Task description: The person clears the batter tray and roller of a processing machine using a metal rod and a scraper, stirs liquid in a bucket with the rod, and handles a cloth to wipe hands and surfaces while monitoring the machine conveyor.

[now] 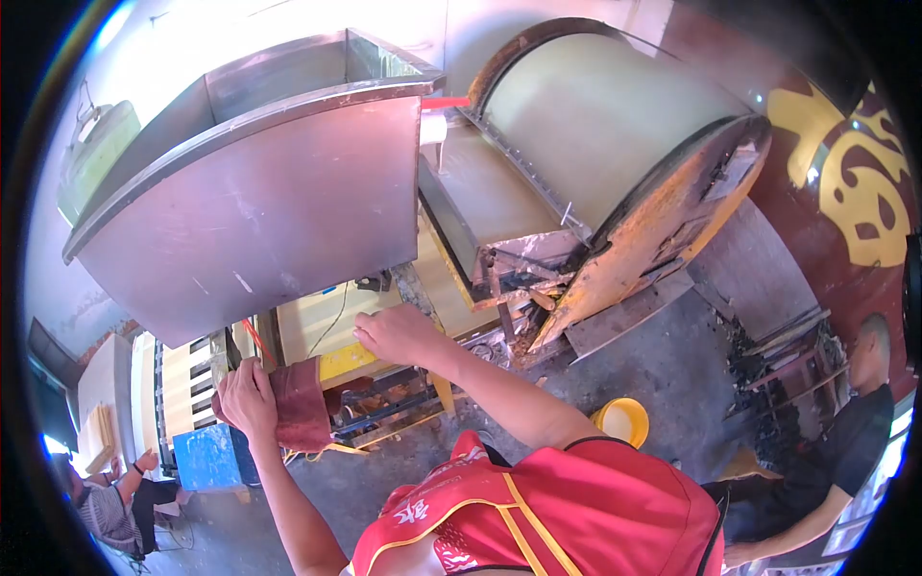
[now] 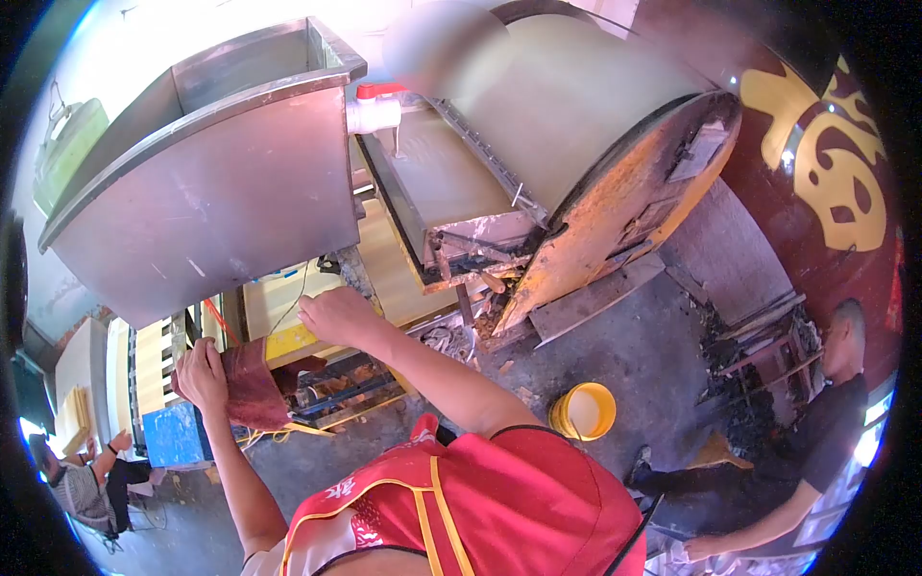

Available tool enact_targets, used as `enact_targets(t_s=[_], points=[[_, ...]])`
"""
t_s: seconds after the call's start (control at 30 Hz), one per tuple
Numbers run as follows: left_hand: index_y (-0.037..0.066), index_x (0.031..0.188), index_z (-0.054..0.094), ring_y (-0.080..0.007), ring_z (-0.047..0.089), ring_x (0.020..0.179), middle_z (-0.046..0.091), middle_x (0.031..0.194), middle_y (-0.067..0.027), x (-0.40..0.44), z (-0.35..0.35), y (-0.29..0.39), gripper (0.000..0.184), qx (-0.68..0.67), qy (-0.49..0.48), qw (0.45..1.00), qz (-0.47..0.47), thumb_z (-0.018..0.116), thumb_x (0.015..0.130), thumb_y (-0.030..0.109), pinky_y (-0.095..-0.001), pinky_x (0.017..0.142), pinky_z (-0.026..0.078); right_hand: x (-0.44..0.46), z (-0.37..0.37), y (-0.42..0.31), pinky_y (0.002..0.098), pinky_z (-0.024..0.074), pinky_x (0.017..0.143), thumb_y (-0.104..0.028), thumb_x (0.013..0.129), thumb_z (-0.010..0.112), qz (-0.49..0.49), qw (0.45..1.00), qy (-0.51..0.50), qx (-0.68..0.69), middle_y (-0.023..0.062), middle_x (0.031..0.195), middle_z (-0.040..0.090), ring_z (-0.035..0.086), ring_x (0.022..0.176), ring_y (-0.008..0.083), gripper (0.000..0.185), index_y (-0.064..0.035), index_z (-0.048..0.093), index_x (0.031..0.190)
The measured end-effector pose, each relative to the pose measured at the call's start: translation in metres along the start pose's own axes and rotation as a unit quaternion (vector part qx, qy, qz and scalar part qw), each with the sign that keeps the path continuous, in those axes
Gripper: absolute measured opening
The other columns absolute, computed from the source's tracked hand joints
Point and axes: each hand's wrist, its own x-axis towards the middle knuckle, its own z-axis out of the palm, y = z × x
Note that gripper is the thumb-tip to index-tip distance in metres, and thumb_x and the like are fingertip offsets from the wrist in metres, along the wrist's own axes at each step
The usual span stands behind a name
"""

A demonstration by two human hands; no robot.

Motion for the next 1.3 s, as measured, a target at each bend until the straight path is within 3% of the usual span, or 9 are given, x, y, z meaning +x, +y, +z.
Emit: enact_targets(t_s=[0.33,0.43,0.87,1.13,1.2,1.3], points=[[0.01,0.09,0.065,-0.0303,0.06,0.073,0.062,0.073,-0.0111,0.0,0.0,0.001,0.017,0.0,0.002,1.0,-0.003,0.053,0.096,0.02,-0.0426,0.075,0.045,0.001,0.0,0.001,0.0482,0.0531,0.06,-0.03,0.095,0.054,-0.011,1.0,0.018,0.015,0.0167,0.065,0.065,0.066,0.063,0.0369,0.028,-0.0039,0.063,0.091],[0.01,0.088,0.065,-0.0304,0.06,0.073,0.062,0.073,-0.0105,0.001,-0.004,0.003,0.018,0.003,0.012,1.0,0.006,0.053,0.096,0.02,-0.0425,0.075,0.045,0.0,-0.001,-0.001,0.0503,0.0519,0.06,-0.031,0.096,0.052,0.011,1.0,0.0,0.01,0.0167,0.068,0.065,0.066,0.064,0.0386,0.025,-0.0078,0.06,0.092],[0.011,0.084,0.065,-0.0285,0.061,0.072,0.062,0.071,-0.0092,0.003,-0.008,0.005,0.013,0.004,0.031,0.999,-0.005,0.059,0.091,0.019,-0.0417,0.076,0.046,0.003,-0.003,-0.003,0.0487,0.0528,0.063,-0.032,0.097,0.05,0.002,0.999,-0.039,-0.006,0.0149,0.071,0.068,0.068,0.069,0.0365,0.027,-0.0077,0.062,0.098],[0.011,0.086,0.068,-0.0265,0.063,0.075,0.066,0.074,-0.0072,0.003,-0.011,0.003,0.01,-0.011,0.024,0.999,-0.022,0.063,0.087,0.019,-0.0398,0.077,0.047,0.003,-0.005,-0.007,0.0482,0.0525,0.059,-0.031,0.097,0.053,-0.016,1.0,0.002,-0.027,0.0138,0.071,0.068,0.068,0.066,0.0357,0.022,-0.0113,0.062,0.099],[0.012,0.087,0.069,-0.0254,0.063,0.074,0.065,0.072,-0.0064,0.003,-0.014,0.001,0.009,-0.008,0.016,1.0,-0.024,0.063,0.086,0.018,-0.0391,0.078,0.047,0.005,-0.014,-0.016,0.0489,0.0528,0.067,-0.031,0.097,0.054,0.038,0.998,-0.047,-0.019,0.0159,0.079,0.069,0.068,0.074,0.0379,0.021,-0.0142,0.067,0.103],[0.011,0.085,0.067,-0.024,0.063,0.073,0.064,0.07,-0.0057,0.001,-0.012,0.0,0.007,-0.009,0.028,0.999,-0.037,0.063,0.084,0.017,-0.0388,0.078,0.047,0.005,-0.003,-0.006,0.0488,0.0523,0.067,-0.029,0.097,0.055,0.023,0.999,-0.044,-0.022,0.0164,0.08,0.069,0.067,0.075,0.0383,0.021,-0.0139,0.067,0.103]])
